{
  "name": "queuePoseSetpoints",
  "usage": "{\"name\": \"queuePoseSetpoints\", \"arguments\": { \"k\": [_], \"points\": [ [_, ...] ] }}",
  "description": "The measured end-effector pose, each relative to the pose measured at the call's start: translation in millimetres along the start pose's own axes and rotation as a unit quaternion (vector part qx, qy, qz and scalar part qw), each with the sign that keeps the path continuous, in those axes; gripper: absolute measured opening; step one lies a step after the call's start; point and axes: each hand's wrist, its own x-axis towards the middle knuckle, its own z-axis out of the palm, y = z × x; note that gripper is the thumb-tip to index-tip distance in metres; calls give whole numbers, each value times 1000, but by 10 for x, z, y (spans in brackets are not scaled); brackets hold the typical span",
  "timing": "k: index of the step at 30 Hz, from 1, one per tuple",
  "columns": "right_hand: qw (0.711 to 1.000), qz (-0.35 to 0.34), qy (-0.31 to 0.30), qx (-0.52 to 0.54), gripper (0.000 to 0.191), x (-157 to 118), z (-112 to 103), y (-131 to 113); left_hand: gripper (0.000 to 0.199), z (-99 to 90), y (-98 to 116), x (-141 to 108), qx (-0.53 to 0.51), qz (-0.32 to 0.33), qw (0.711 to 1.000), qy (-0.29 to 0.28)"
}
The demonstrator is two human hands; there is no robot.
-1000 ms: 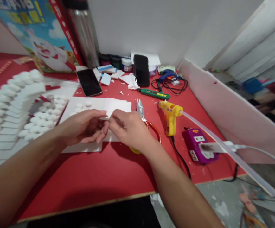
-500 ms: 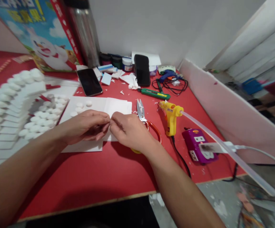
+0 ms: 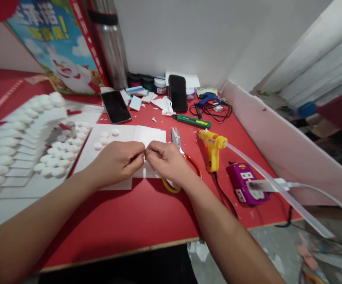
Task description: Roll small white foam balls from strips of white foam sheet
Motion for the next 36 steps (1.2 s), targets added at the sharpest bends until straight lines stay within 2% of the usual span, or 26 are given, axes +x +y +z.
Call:
{"name": "queuePoseSetpoints", "arguments": {
  "k": [7, 13, 18, 20, 24, 29, 36],
  "points": [
    [994, 54, -8, 91, 21, 19, -21, -7, 20, 19, -54, 0, 123, 64, 990, 18],
    [962, 128, -28, 241, 22, 17, -19, -39, 17, 9, -46, 26, 187, 84, 978, 24],
    [955, 140, -14, 262, 22, 12, -10, -34, 12, 22, -30, 43, 248, 94, 964, 24],
    [952, 144, -7, 270, 21, 21, -4, -21, 16, 38, -23, 46, 263, 103, 959, 28],
    [954, 145, 6, 261, 20, 41, 28, 15, 19, 58, 9, 46, 278, 94, 956, 23],
    [956, 155, 37, 246, 23, 48, 53, -6, 15, 50, 55, 25, 250, 13, 968, 10],
    [940, 173, 43, 291, 23, 33, 50, -69, 20, 141, -35, -32, 213, 44, 972, 93]
  ]
}}
